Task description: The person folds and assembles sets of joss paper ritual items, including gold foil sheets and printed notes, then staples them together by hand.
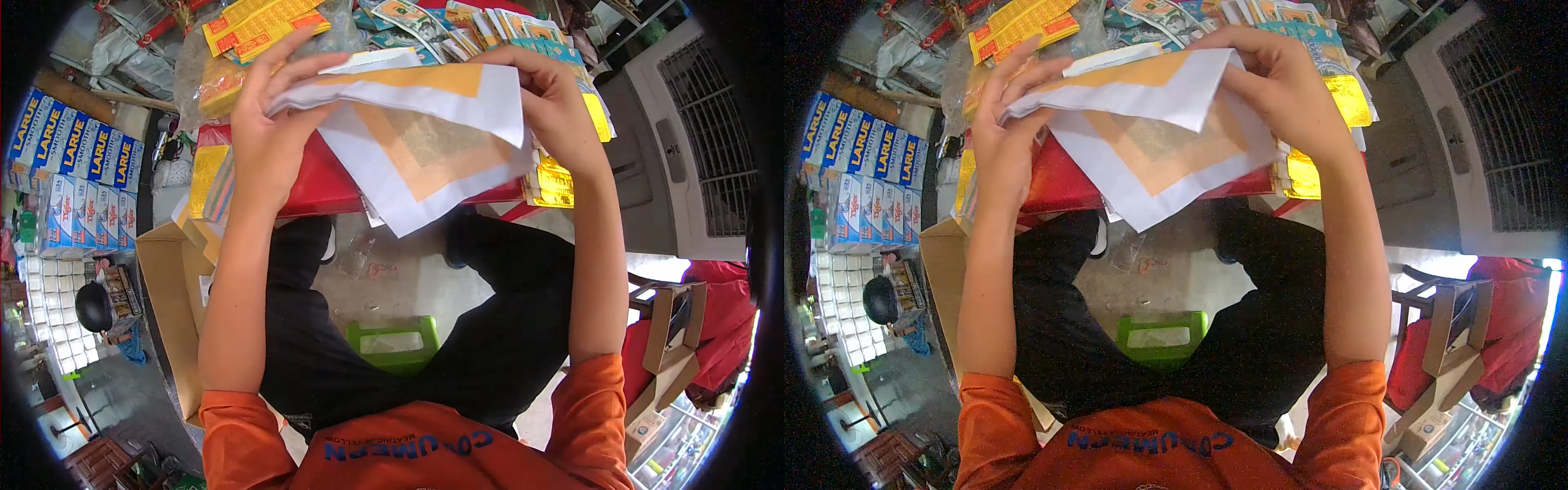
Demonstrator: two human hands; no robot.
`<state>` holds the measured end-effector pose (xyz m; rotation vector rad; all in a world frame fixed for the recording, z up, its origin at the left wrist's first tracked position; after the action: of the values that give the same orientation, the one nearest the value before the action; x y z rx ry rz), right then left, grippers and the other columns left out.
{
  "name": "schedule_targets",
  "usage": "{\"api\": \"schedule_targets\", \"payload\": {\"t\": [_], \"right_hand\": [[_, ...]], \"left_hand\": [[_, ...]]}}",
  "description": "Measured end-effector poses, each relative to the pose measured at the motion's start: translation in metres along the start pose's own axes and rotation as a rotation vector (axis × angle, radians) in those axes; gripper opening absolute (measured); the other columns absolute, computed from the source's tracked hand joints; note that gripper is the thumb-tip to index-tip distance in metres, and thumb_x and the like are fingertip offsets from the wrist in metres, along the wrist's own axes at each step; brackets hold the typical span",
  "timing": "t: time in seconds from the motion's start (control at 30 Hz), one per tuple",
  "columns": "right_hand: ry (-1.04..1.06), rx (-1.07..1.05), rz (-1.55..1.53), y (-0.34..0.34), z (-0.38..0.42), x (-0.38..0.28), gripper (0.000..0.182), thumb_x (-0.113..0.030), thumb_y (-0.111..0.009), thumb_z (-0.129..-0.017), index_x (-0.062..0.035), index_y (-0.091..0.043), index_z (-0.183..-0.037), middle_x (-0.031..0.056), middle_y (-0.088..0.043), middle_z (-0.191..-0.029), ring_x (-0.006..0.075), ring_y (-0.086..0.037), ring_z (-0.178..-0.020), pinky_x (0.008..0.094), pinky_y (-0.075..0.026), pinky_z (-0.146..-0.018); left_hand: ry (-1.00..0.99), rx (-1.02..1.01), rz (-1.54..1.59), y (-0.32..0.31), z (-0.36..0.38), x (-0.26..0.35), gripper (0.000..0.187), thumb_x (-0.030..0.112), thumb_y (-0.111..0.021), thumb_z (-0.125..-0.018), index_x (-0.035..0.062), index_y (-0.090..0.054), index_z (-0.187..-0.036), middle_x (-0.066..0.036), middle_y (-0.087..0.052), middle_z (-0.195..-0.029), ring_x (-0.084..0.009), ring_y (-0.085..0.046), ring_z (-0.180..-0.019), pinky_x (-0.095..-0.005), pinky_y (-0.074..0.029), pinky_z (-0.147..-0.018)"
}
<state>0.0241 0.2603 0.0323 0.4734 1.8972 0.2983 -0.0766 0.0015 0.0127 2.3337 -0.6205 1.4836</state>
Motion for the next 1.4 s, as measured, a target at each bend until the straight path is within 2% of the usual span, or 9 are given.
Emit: {"api": "schedule_targets", "payload": {"t": [0.07, 0.17, 0.27, 0.3, 0.73, 1.0, 1.23, 1.33, 1.4], "right_hand": [[-0.033, 0.023, -0.05, 0.001, 0.005, -0.001, 0.027, -0.015, -0.069, -0.094, -0.0025, -0.072, -0.118, 0.0025, -0.073, -0.103, 0.0076, -0.065, -0.09, 0.0246, -0.053, -0.083], [-0.184, 0.186, -0.156, 0.001, 0.016, -0.006, 0.027, -0.02, -0.074, -0.092, -0.0047, -0.073, -0.115, 0.0013, -0.073, -0.098, 0.0066, -0.066, -0.085, 0.0229, -0.053, -0.078], [-0.39, 0.07, -0.226, 0.0, 0.015, -0.001, 0.032, -0.026, -0.076, -0.092, -0.0034, -0.073, -0.115, 0.0019, -0.073, -0.097, 0.0073, -0.067, -0.082, 0.0228, -0.053, -0.076], [-0.358, 0.116, -0.179, 0.001, 0.016, -0.003, 0.038, -0.032, -0.078, -0.09, -0.0026, -0.073, -0.114, 0.0026, -0.073, -0.095, 0.0087, -0.069, -0.081, 0.0231, -0.053, -0.074], [-0.247, 0.123, -0.128, 0.007, 0.014, 0.002, 0.033, -0.033, -0.076, -0.092, -0.0072, -0.077, -0.113, 0.0049, -0.076, -0.096, 0.0115, -0.072, -0.08, 0.0263, -0.056, -0.081], [-0.059, -0.022, -0.396, 0.013, 0.013, 0.003, 0.019, -0.019, -0.066, -0.098, -0.0125, -0.077, -0.112, -0.0001, -0.075, -0.11, 0.0087, -0.068, -0.103, 0.0255, -0.056, -0.088], [-0.029, -0.048, -0.4, 0.017, 0.016, 0.0, 0.017, -0.011, -0.058, -0.102, -0.0121, -0.074, -0.109, -0.001, -0.073, -0.108, 0.0079, -0.067, -0.098, 0.0245, -0.056, -0.086], [-0.032, -0.094, -0.391, 0.014, 0.016, -0.004, 0.02, -0.022, -0.057, -0.103, -0.0113, -0.073, -0.108, 0.0012, -0.072, -0.108, 0.0094, -0.067, -0.099, 0.0235, -0.055, -0.085], [-0.094, 0.054, -0.4, 0.012, 0.018, -0.011, 0.033, -0.037, -0.053, -0.103, -0.0106, -0.072, -0.108, 0.0026, -0.072, -0.108, 0.0108, -0.067, -0.099, 0.0233, -0.055, -0.083]], "left_hand": [[0.061, 0.115, 0.351, -0.002, 0.001, -0.002, 0.058, -0.005, -0.069, -0.09, 0.0021, -0.05, -0.145, -0.013, -0.073, -0.116, -0.0167, -0.068, -0.11, -0.0292, -0.051, -0.099], [0.125, 0.128, 0.438, -0.009, 0.004, -0.001, 0.046, 0.002, -0.071, -0.093, 0.0009, -0.058, -0.137, -0.013, -0.073, -0.116, -0.0156, -0.068, -0.107, -0.028, -0.051, -0.096], [0.264, 0.086, 0.286, -0.006, 0.009, -0.013, 0.033, 0.009, -0.073, -0.093, -0.0014, -0.066, -0.125, -0.01, -0.074, -0.111, -0.0135, -0.069, -0.102, -0.0269, -0.052, -0.093], [0.265, 0.11, 0.3, -0.01, 0.009, -0.009, 0.027, 0.013, -0.076, -0.093, -0.0026, -0.071, -0.114, -0.009, -0.075, -0.108, -0.0113, -0.069, -0.097, -0.0261, -0.052, -0.089], [0.344, -0.049, 0.297, -0.009, 0.006, -0.009, 0.025, 0.012, -0.074, -0.093, -0.0004, -0.072, -0.114, -0.007, -0.075, -0.108, -0.0103, -0.068, -0.096, -0.0262, -0.052, -0.087], [0.348, -0.206, 0.542, -0.003, 0.007, -0.014, 0.02, 0.008, -0.063, -0.097, 0.0045, -0.07, -0.116, -0.003, -0.07, -0.115, -0.0094, -0.066, -0.1, -0.0251, -0.053, -0.091], [0.269, -0.216, 0.542, 0.001, 0.007, -0.013, 0.016, 0.007, -0.059, -0.098, 0.0079, -0.064, -0.113, 0.0, -0.065, -0.113, -0.0082, -0.063, -0.102, -0.0248, -0.052, -0.091], [0.305, -0.236, 0.561, 0.002, 0.008, -0.013, 0.016, 0.009, -0.056, -0.1, 0.0076, -0.063, -0.114, -0.001, -0.065, -0.113, -0.0086, -0.063, -0.103, -0.0249, -0.051, -0.092], [0.309, -0.214, 0.552, 0.001, 0.008, -0.009, 0.017, 0.012, -0.054, -0.101, 0.0062, -0.063, -0.114, -0.002, -0.065, -0.113, -0.0086, -0.063, -0.103, -0.0245, -0.051, -0.092]]}}
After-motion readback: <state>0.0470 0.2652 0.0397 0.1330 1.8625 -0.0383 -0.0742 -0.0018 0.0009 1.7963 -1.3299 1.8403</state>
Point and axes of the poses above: each hand's wrist, its own z-axis away from the middle knuckle, its own y-axis out of the back of the hand, x = y × z, the point moved 4 cm from there along -z, towards the middle knuckle
